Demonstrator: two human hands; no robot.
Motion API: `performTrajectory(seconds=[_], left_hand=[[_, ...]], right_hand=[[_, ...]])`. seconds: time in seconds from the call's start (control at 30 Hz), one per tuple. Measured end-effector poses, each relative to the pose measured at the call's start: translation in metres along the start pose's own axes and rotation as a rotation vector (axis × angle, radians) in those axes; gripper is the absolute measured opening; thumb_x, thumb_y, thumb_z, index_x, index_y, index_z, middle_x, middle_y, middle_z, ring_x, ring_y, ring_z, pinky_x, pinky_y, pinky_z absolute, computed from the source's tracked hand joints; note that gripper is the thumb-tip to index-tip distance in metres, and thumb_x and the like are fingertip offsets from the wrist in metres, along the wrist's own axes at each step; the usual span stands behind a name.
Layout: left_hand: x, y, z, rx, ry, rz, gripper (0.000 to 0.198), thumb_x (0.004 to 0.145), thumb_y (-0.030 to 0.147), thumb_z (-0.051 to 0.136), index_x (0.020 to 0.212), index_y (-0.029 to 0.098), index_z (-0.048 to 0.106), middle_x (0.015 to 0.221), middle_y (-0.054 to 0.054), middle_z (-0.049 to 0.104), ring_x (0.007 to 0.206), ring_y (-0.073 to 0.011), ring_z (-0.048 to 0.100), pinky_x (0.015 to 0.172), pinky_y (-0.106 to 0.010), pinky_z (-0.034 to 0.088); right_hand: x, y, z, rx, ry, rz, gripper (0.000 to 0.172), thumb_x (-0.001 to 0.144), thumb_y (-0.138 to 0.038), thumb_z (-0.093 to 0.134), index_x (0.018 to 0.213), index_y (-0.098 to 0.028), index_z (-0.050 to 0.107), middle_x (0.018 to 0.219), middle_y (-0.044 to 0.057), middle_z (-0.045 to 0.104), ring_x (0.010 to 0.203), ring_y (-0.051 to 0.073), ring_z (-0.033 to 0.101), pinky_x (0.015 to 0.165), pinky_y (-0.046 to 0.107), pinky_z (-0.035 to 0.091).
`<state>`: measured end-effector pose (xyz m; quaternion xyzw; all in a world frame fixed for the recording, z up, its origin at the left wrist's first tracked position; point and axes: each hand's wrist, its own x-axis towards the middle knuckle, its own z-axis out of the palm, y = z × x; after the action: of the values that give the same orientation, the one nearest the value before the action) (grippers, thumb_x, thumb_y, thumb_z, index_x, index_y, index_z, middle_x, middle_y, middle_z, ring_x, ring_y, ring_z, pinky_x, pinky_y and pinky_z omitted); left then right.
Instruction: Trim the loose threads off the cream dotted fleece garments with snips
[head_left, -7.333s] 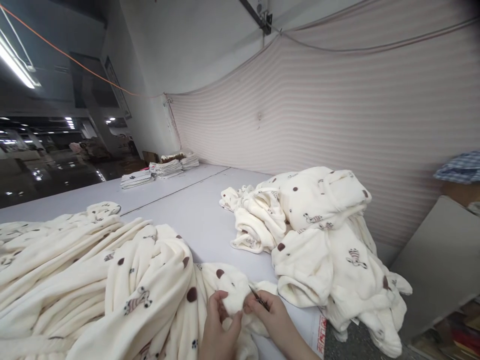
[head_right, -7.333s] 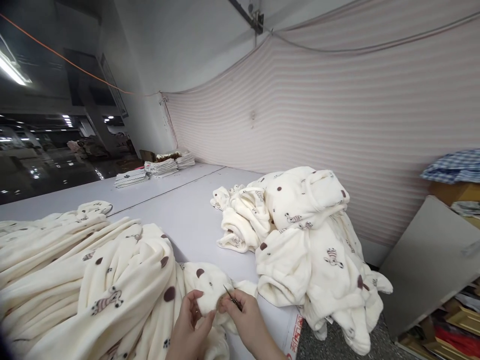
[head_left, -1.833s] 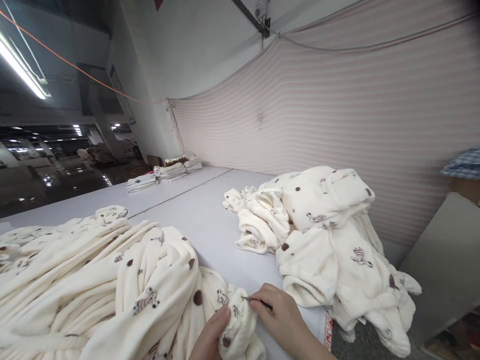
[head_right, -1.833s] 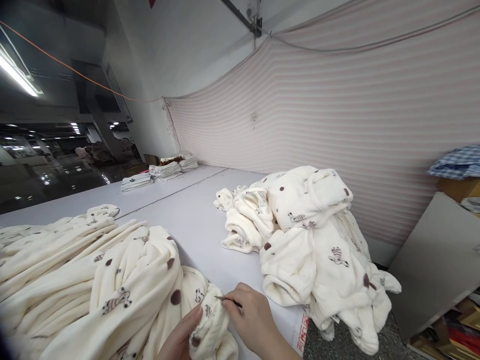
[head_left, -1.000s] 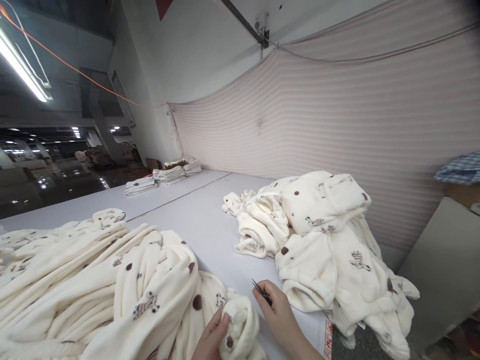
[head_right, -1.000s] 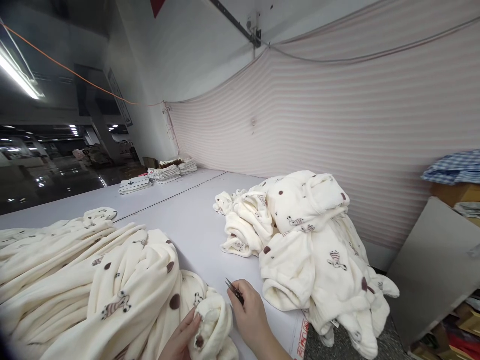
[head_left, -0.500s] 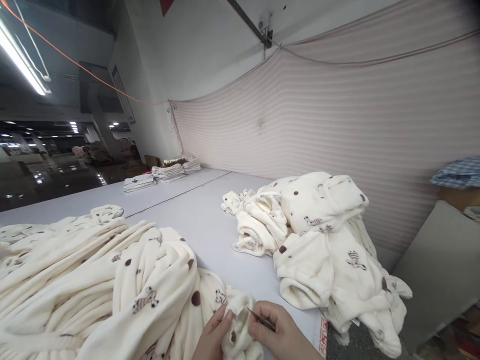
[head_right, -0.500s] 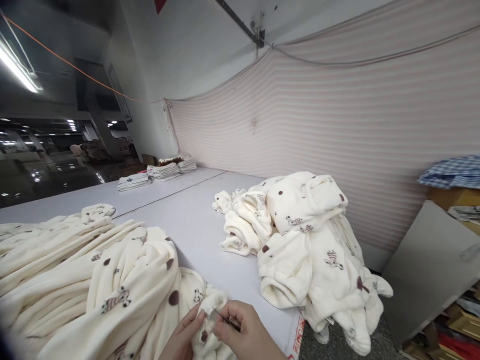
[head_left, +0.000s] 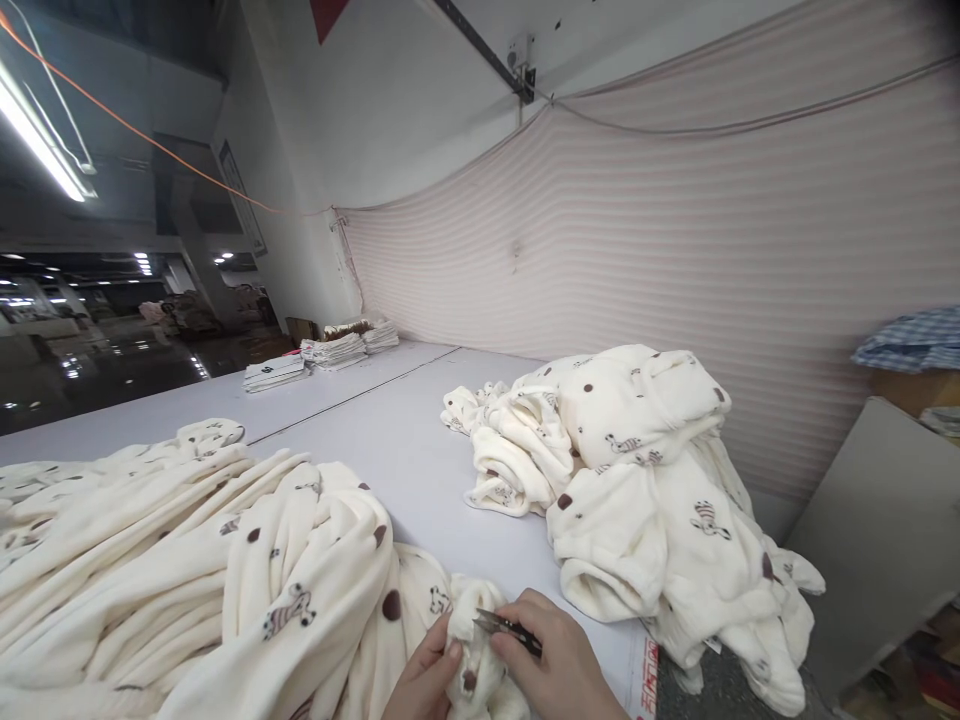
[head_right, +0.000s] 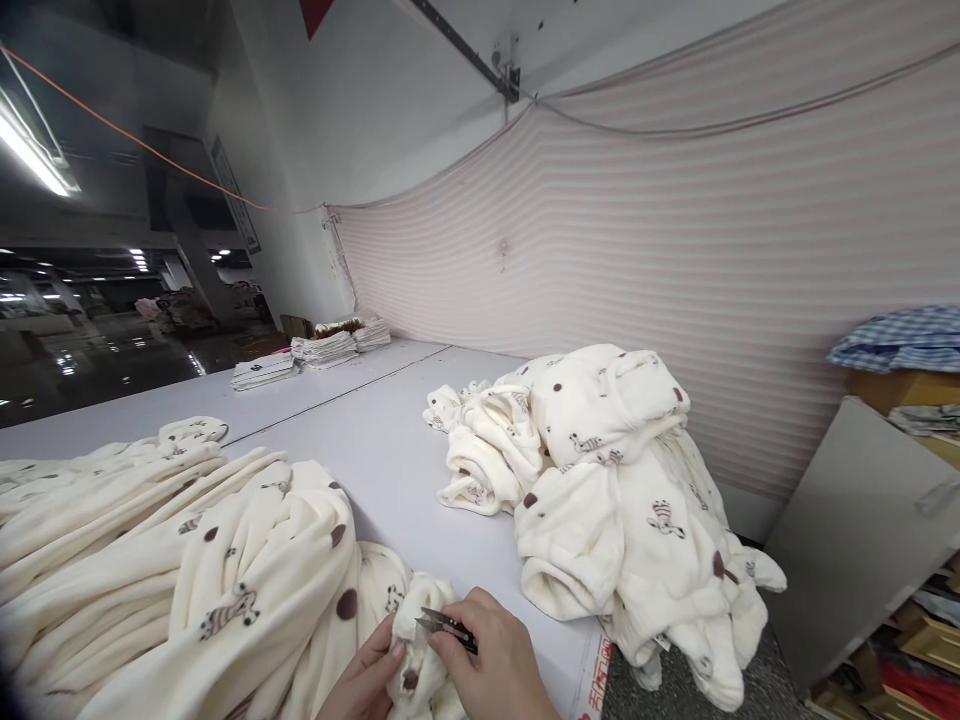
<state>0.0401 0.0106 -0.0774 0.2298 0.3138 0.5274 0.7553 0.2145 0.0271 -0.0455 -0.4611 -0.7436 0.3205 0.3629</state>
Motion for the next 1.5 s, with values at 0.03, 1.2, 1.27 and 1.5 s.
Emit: performTrajectory(seconds=[0.03, 1.2, 1.27, 1.5], left_hand=[[0.0, 0.001, 0.0, 0.001, -0.004, -0.007, 0.031, 0.069, 0.022, 0.075, 0.099, 0.028, 0.073, 0.088, -0.005, 0.075, 0.091, -0.0223, 0.066, 0.091, -0.033, 0.043], [0.004, -0.005, 0.012, 0.14, 0.131, 0.051, 0.025, 0.065, 0.026, 0.079, 0.089, 0.021, 0.075, 0.065, 0.0, 0.07, 0.054, -0.0095, 0.053, 0.055, -0.02, 0.041], [0.003, -0.003, 0.013, 0.139, 0.145, 0.055, 0.024, 0.063, 0.027, 0.08, 0.087, 0.021, 0.076, 0.067, -0.001, 0.072, 0.053, -0.0098, 0.055, 0.055, -0.02, 0.042], [0.003, 0.0, 0.013, 0.042, 0.293, 0.019, 0.031, 0.059, 0.026, 0.082, 0.089, 0.02, 0.074, 0.079, -0.004, 0.075, 0.072, -0.0178, 0.066, 0.072, -0.027, 0.049]], right_hand=[[0.001, -0.001, 0.002, 0.008, 0.007, 0.003, 0.019, 0.085, -0.029, 0.053, 0.088, -0.021, 0.07, 0.081, 0.003, 0.063, 0.075, 0.017, 0.061, 0.066, 0.025, 0.042], [0.006, 0.009, 0.021, -0.057, 0.159, -0.074, 0.012, 0.073, -0.013, 0.05, 0.077, -0.02, 0.059, 0.076, 0.002, 0.057, 0.066, 0.016, 0.054, 0.062, 0.026, 0.039], [0.004, 0.007, 0.024, -0.032, 0.149, -0.112, 0.01, 0.072, -0.013, 0.047, 0.07, -0.02, 0.054, 0.071, 0.001, 0.054, 0.063, 0.015, 0.05, 0.06, 0.025, 0.037], [-0.018, 0.003, -0.004, 0.533, -0.551, 0.06, 0.018, 0.07, -0.036, 0.066, 0.068, -0.018, 0.06, 0.064, -0.004, 0.05, 0.059, 0.01, 0.045, 0.055, 0.019, 0.035]])
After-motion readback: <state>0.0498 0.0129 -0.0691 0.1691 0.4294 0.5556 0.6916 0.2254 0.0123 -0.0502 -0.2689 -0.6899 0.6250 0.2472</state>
